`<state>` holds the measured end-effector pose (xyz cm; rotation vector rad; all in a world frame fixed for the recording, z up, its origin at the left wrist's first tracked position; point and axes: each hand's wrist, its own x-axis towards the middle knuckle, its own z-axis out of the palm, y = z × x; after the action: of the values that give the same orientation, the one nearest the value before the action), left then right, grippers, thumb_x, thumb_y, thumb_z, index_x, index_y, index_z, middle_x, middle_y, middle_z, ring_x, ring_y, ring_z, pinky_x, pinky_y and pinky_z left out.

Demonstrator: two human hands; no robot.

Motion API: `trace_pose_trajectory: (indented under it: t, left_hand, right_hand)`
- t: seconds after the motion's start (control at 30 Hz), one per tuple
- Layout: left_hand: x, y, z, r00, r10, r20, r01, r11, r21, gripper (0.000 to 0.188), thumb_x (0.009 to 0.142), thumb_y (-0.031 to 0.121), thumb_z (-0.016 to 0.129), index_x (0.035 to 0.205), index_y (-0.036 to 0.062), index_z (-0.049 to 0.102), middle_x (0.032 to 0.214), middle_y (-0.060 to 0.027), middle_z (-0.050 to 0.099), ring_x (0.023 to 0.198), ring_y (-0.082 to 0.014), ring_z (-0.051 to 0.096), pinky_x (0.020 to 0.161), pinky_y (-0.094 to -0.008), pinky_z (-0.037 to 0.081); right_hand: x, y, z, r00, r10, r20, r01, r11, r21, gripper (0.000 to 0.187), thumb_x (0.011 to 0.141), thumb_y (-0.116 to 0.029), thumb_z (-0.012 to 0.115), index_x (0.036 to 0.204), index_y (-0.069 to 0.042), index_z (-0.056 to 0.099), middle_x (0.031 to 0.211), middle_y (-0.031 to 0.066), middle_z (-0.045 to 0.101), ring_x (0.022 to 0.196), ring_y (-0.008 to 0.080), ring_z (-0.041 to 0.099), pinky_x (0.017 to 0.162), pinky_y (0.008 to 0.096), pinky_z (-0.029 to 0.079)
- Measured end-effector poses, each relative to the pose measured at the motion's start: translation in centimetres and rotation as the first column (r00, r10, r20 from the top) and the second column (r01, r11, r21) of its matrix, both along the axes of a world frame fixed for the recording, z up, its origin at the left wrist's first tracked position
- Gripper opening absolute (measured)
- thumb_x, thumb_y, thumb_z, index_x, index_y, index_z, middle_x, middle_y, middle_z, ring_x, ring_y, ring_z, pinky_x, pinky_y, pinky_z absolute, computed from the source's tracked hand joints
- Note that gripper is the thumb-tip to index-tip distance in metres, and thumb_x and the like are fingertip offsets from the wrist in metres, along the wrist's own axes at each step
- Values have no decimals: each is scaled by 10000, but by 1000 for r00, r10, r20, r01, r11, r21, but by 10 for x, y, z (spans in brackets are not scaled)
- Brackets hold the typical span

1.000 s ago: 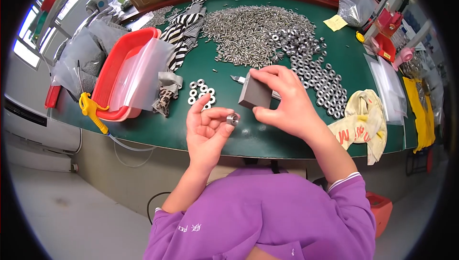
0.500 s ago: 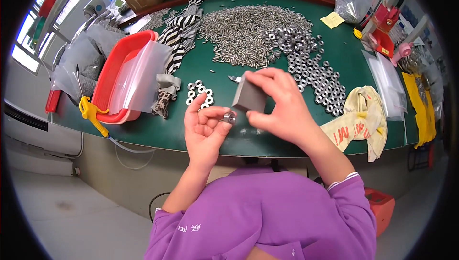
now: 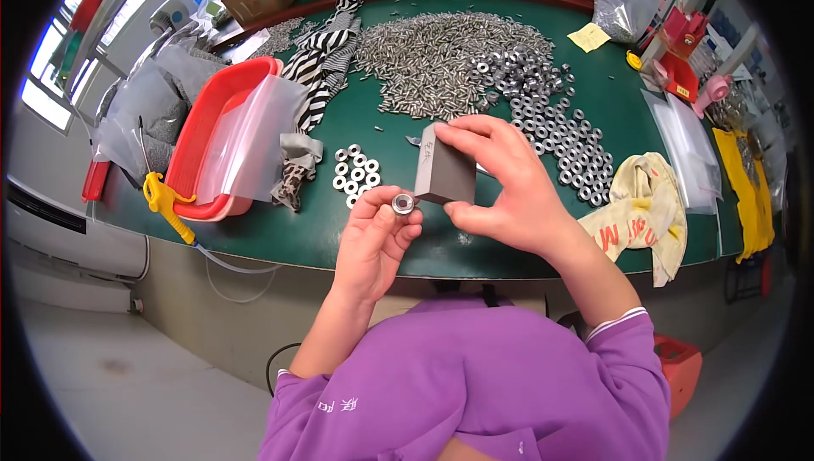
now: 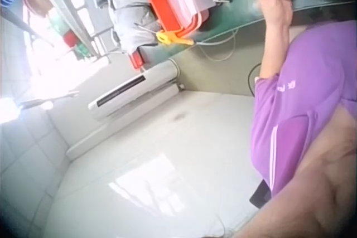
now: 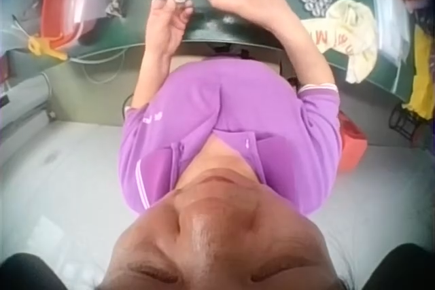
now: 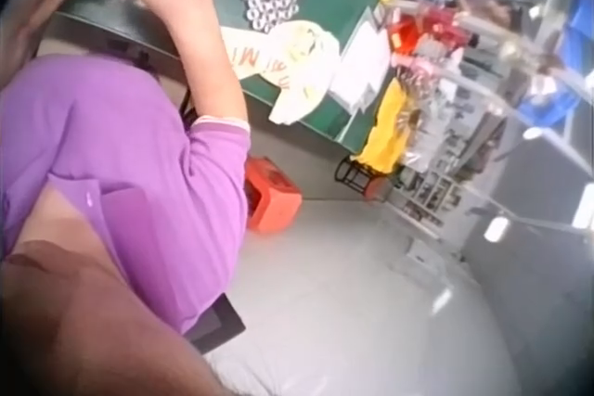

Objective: Inspecting and sanding metal rings at a workbench.

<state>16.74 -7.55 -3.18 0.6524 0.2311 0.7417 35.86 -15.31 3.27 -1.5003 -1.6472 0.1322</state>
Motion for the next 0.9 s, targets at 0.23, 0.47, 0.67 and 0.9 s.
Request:
trace_pose_trajectory:
  t: [0.23, 0.47, 0.67, 0.9]
  left_hand:
    - [5, -2, -7, 994, 95, -51, -88, 988, 126, 264, 910, 75, 547, 1165, 45, 486, 1044, -51, 590, 922, -130, 598, 817, -256, 506]
    - [2, -4, -10, 981, 191, -27, -179, 953, 243, 193, 906, 75, 558, 1087, 48, 498, 1007, -68, 602, 899, -140, 599, 813, -280, 493]
    - [3, -3, -9, 977, 205, -49, -187, 952, 243, 176, 908, 80, 552, 1074, 39, 510, 1014, -84, 612, 890, -137, 597, 792, -271, 493]
    - [1, 1, -1, 992, 71, -102, -71, 997, 2, 231, 912, 125, 559, 1106, 12, 504, 1104, -97, 571, 890, -128, 593, 773, -233, 508]
  right_hand:
    - [-6, 7, -5, 965, 256, -58, -257, 966, -7, 668, 595, -142, 706, 1240, -88, 544, 1218, 117, 502, 1152, 281, 474, 968, 385, 395]
    - [-5, 17, -17, 997, 70, -17, -68, 994, 89, 656, 596, -129, 697, 1230, -69, 540, 1193, 124, 505, 1095, 278, 497, 944, 377, 400]
    - [-17, 11, -13, 987, 158, -18, -156, 983, 95, 661, 583, -152, 715, 1221, -82, 557, 1179, 130, 507, 1083, 297, 491, 928, 390, 413]
    - [0, 15, -20, 991, -23, -134, 29, 999, 43, 653, 611, -127, 703, 1245, -113, 544, 1194, 97, 502, 1110, 256, 495, 960, 371, 404]
